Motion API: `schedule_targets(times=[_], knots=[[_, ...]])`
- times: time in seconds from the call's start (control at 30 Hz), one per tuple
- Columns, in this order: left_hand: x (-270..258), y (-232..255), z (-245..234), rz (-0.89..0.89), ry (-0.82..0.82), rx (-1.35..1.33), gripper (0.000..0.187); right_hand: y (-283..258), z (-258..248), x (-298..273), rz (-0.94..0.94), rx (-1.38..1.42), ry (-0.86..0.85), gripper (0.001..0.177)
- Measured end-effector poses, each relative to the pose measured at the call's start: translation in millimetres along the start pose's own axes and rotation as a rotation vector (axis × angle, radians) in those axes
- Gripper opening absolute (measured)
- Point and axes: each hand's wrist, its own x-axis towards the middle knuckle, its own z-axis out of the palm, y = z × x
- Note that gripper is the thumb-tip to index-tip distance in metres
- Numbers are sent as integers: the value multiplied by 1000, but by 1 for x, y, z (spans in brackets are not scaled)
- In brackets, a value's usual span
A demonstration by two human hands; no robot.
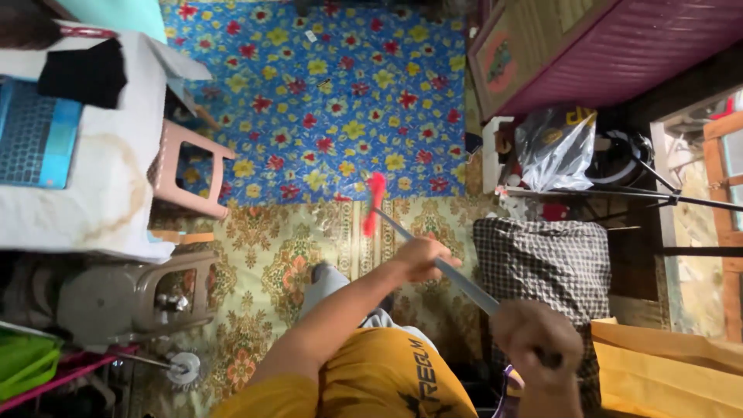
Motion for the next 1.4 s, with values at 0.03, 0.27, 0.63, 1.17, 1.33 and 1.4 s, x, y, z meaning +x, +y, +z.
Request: schedule_targets(times=[0.03, 0.27, 0.63, 1.17, 1.33, 1.4], knots=[[-1, -5, 12, -2, 8, 3, 46, -9, -1, -8, -4, 6, -5, 17], [-46, -114, 73, 177, -176, 182, 25, 28, 17, -49, 94, 258, -234, 36], [-261, -138, 22, -20, 102, 440, 26, 2, 143, -103, 206, 425, -276, 46], [-492, -247, 53, -115, 374, 146, 7, -46, 308, -197, 223, 463, -688, 35], [-537, -213, -8, -417, 204, -127, 16, -38, 330, -211, 139, 452, -855, 31], [-540, -260, 2, -291, 292, 309, 11, -23, 332, -227, 44, 440, -976, 33]])
